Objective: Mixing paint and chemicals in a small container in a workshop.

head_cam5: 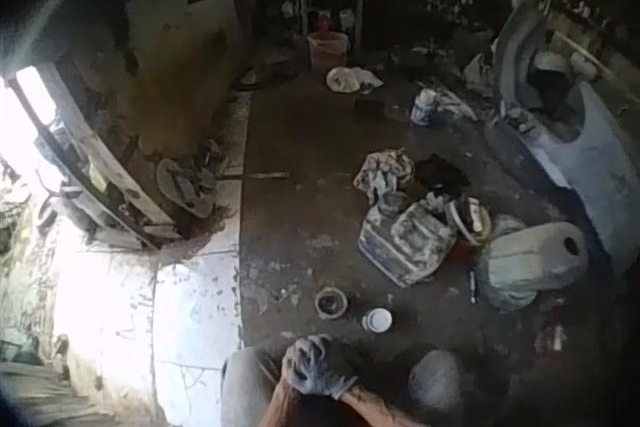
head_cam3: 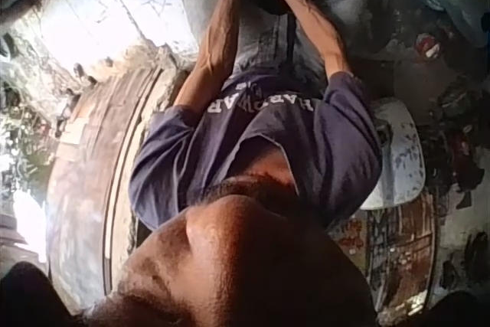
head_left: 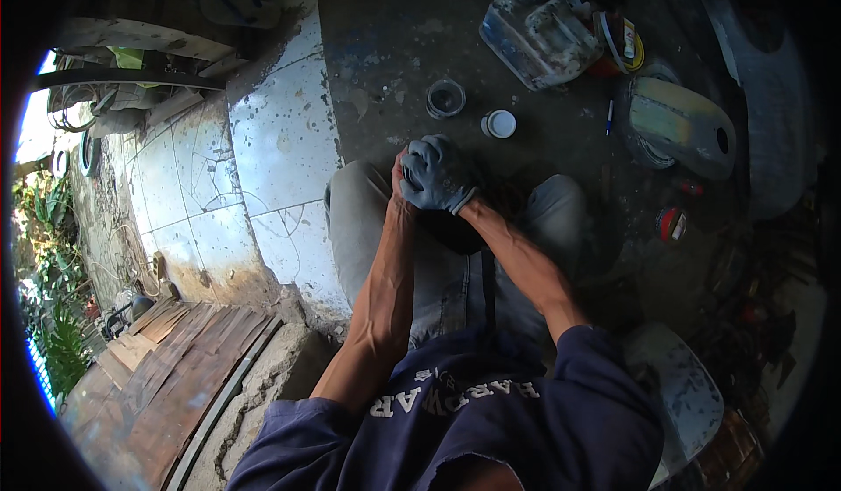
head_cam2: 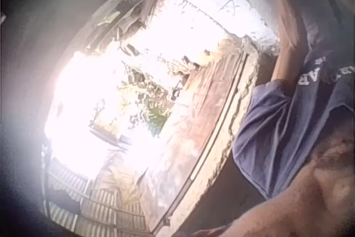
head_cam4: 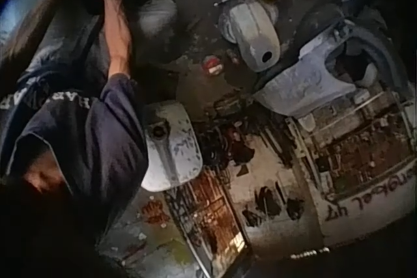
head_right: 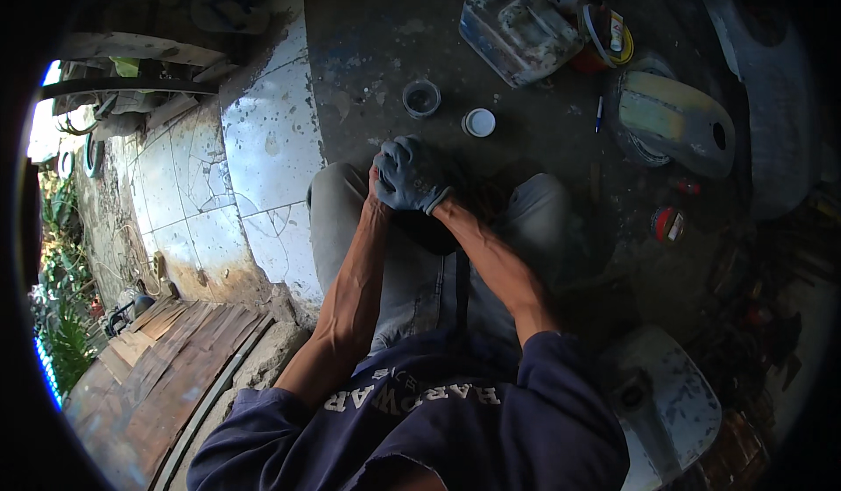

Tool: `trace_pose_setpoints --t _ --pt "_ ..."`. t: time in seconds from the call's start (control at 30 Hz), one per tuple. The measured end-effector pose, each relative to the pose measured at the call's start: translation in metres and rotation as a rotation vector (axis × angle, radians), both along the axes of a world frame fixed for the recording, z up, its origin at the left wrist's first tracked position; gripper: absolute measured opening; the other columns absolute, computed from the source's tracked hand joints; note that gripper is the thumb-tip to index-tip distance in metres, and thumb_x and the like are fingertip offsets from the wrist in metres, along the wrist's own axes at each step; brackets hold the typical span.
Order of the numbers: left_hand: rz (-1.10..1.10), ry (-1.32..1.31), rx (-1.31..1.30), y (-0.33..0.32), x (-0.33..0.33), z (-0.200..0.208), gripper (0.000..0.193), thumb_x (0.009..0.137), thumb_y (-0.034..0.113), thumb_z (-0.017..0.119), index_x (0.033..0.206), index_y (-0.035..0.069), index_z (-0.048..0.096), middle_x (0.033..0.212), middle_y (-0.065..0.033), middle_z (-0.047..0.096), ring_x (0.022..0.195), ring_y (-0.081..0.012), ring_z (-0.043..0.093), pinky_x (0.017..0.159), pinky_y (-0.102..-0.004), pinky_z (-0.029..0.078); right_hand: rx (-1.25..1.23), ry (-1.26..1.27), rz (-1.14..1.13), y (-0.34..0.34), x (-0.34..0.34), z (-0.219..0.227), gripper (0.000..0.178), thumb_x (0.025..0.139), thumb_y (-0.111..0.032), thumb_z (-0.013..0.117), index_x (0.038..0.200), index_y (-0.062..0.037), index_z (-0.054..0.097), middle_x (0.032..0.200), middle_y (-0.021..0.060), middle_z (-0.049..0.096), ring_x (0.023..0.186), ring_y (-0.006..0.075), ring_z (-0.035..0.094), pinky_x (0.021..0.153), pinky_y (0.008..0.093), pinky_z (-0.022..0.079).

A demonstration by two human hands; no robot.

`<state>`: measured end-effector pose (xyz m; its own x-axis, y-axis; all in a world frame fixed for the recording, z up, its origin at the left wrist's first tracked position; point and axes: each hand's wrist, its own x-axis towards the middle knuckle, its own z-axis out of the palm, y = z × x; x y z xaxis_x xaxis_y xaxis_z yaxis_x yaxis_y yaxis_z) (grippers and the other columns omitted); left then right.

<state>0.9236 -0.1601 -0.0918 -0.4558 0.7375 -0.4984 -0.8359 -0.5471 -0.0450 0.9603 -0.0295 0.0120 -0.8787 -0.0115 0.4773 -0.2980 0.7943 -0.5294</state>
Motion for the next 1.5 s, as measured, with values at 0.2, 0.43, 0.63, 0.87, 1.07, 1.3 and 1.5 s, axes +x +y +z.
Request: trace_pose_setpoints --t 0.2,0.43,0.63,0.87,1.07,1.3,1.5 --pt "0.027 -0.052 -0.029 0.015 0.012 0.019 0.036 0.102 0.041 0.064 0.119 0.010 0.071 0.122 -0.0100 0.075 0.113 -0.0287 0.070 0.105 -0.0470 0.054 0.084 -0.173 0.008 -0.005 0.008 0.015 0.045 0.079 -0.032 0.073 0.114 -0.0062 0.063 0.121 0.0180 0.059 0.116 0.0378 0.055 0.100 0.0519 0.045" --pt "0.064 -0.131 -0.056 0.019 0.015 0.041 0.037 0.102 0.042 0.064 0.120 0.010 0.072 0.123 -0.0101 0.074 0.114 -0.0291 0.070 0.106 -0.0474 0.053 0.031 -0.346 -0.134 0.003 0.023 0.011 0.072 0.082 -0.043 0.076 0.140 -0.0035 0.058 0.147 0.0273 0.048 0.135 0.0477 0.045 0.112 0.0550 0.040" --pt "-0.087 -0.126 0.119 0.004 -0.016 0.017 0.051 0.102 0.053 0.058 0.122 0.008 0.071 0.122 -0.0110 0.075 0.117 -0.0299 0.069 0.108 -0.0492 0.052 0.171 -0.124 -0.019 0.006 0.007 -0.003 0.067 0.082 -0.041 0.075 0.136 -0.0036 0.061 0.140 0.0261 0.052 0.128 0.0467 0.049 0.107 0.0549 0.045" --pt "-0.095 -0.087 0.090 0.011 -0.008 0.021 0.049 0.103 0.052 0.055 0.121 0.008 0.070 0.120 -0.0127 0.075 0.115 -0.0304 0.069 0.107 -0.0477 0.053 -0.016 -0.118 -0.002 0.017 0.011 -0.006 0.064 0.082 -0.039 0.076 0.133 -0.0035 0.062 0.139 0.0236 0.053 0.128 0.0451 0.049 0.106 0.0549 0.046" --pt "-0.102 -0.084 -0.042 0.014 -0.002 0.030 0.052 0.103 0.054 0.054 0.124 0.009 0.069 0.122 -0.0119 0.074 0.115 -0.0313 0.069 0.107 -0.0472 0.053 -0.104 -0.065 0.023 0.024 0.015 -0.005 0.068 0.080 -0.040 0.079 0.134 -0.0026 0.060 0.137 0.0245 0.052 0.126 0.0452 0.051 0.106 0.0548 0.045" --pt "-0.022 0.050 -0.185 0.033 0.011 0.029 0.052 0.104 0.055 0.053 0.128 0.011 0.067 0.126 -0.0098 0.073 0.118 -0.0300 0.068 0.106 -0.0463 0.053 0.212 -0.141 0.030 0.016 0.008 -0.004 0.057 0.084 -0.036 0.074 0.129 -0.0027 0.065 0.128 0.0230 0.056 0.122 0.0408 0.051 0.106 0.0537 0.046" --pt "0.110 0.025 -0.042 0.016 0.003 0.002 0.051 0.105 0.055 0.051 0.130 0.013 0.065 0.128 -0.0088 0.072 0.120 -0.0291 0.067 0.106 -0.0460 0.054 0.116 -0.044 0.196 0.033 0.000 -0.003 0.059 0.085 -0.036 0.071 0.132 -0.0011 0.062 0.131 0.0229 0.054 0.121 0.0408 0.051 0.104 0.0527 0.047"
